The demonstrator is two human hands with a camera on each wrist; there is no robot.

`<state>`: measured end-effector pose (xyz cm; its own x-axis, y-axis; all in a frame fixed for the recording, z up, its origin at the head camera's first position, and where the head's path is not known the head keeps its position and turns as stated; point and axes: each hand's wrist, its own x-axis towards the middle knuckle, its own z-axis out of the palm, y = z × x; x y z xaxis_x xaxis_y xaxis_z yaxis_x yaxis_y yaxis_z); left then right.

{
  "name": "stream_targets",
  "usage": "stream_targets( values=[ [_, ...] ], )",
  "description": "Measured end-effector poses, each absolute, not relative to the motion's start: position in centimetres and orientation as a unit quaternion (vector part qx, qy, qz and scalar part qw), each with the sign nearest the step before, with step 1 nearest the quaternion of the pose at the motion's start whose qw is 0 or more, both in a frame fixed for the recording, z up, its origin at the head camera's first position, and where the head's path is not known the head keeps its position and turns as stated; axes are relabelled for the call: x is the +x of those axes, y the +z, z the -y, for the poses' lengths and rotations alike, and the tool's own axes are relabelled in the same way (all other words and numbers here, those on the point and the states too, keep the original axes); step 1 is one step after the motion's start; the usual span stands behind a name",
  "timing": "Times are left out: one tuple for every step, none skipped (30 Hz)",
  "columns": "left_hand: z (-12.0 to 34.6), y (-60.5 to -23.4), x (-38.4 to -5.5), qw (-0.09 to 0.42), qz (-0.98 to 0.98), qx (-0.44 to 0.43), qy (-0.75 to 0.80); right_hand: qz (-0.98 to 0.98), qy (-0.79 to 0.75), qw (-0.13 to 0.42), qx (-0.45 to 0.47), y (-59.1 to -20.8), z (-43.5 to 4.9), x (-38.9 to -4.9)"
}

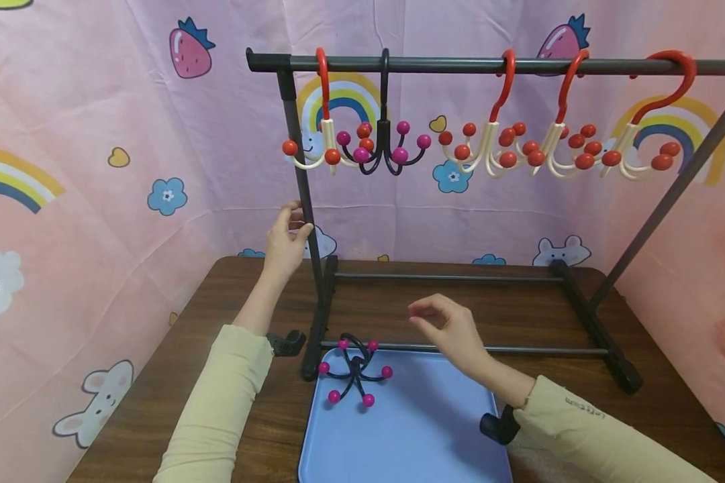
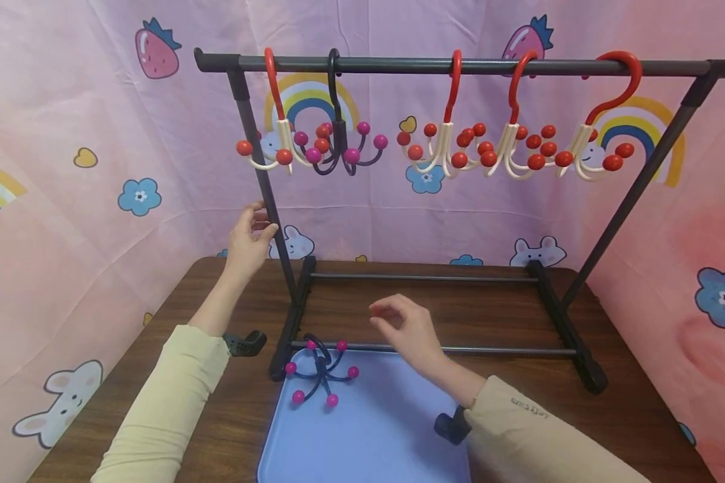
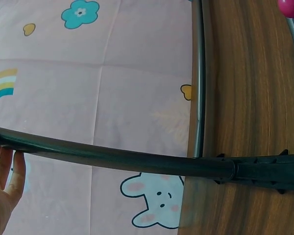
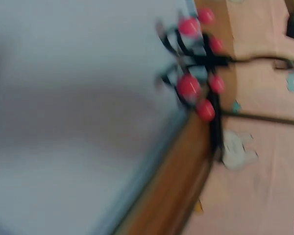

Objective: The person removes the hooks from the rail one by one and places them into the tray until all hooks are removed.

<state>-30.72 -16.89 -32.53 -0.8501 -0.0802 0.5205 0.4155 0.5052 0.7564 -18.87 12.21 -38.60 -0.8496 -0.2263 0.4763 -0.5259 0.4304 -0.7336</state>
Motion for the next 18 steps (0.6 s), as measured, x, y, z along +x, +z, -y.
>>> stream_targets(
  values=[
    [16.9, -32.5, -30.7, 0.254, 0.83, -0.101, -0.487, 0.83, 0.478, 0.171, 0.232, -38.0, -12.9, -19.1],
    [16.9, -32.5, -30.7, 0.253, 0.83, -0.102, -0.486, 0.83, 0.47, 0.185, 0.236, -37.3, -13.6, -19.3],
    [16.9, -32.6, -30.7, 0.253, 0.831, -0.102, -0.485, 0.83, 0.462, 0.2, 0.239, -36.6, -14.3, -19.5],
    [16.9, -32.5, -30.7, 0.252, 0.831, -0.102, -0.486, 0.832, 0.452, 0.215, 0.241, -35.9, -14.9, -19.7],
    [16.9, -32.5, -30.7, 0.251, 0.831, -0.101, -0.486, 0.834, 0.44, 0.229, 0.243, -35.1, -15.5, -19.9],
    [16.9, -32.5, -30.7, 0.251, 0.831, -0.101, -0.486, 0.834, 0.43, 0.245, 0.245, -34.4, -16.0, -20.0],
    [16.9, -32.5, -30.7, 0.249, 0.831, -0.101, -0.487, 0.836, 0.415, 0.261, 0.245, -33.6, -16.6, -20.2],
    [16.9, -32.5, -30.7, 0.249, 0.831, -0.101, -0.487, 0.838, 0.403, 0.277, 0.244, -32.7, -17.2, -20.4],
    [16.8, -32.5, -30.7, 0.248, 0.831, -0.101, -0.488, 0.836, 0.393, 0.293, 0.245, -31.9, -17.7, -20.5],
    [16.8, -32.5, -30.7, 0.248, 0.831, -0.102, -0.487, 0.837, 0.381, 0.309, 0.243, -31.1, -18.3, -20.7],
    [16.8, -32.5, -30.8, 0.248, 0.832, -0.103, -0.486, 0.836, 0.372, 0.322, 0.241, -30.3, -18.8, -20.8],
    [16.8, -32.5, -30.8, 0.248, 0.832, -0.104, -0.486, 0.835, 0.365, 0.336, 0.238, -29.5, -19.4, -20.9],
    [16.8, -32.6, -30.9, 0.247, 0.832, -0.104, -0.485, 0.835, 0.357, 0.349, 0.233, -28.8, -19.9, -21.0],
    [16.8, -32.6, -30.9, 0.246, 0.833, -0.104, -0.485, 0.834, 0.353, 0.358, 0.227, -28.0, -20.4, -21.1],
    [16.8, -32.6, -30.9, 0.245, 0.833, -0.102, -0.485, 0.833, 0.349, 0.37, 0.22, -27.3, -20.9, -21.2],
    [16.8, -32.6, -30.9, 0.244, 0.833, -0.101, -0.486, 0.832, 0.347, 0.38, 0.21, -26.6, -21.4, -21.2],
    [16.8, -32.6, -30.9, 0.242, 0.833, -0.099, -0.487, 0.829, 0.349, 0.389, 0.199, -26.0, -21.8, -21.2],
    [16.9, -32.6, -30.8, 0.241, 0.833, -0.098, -0.489, 0.827, 0.351, 0.398, 0.188, -25.4, -22.2, -21.3]
  ],
)
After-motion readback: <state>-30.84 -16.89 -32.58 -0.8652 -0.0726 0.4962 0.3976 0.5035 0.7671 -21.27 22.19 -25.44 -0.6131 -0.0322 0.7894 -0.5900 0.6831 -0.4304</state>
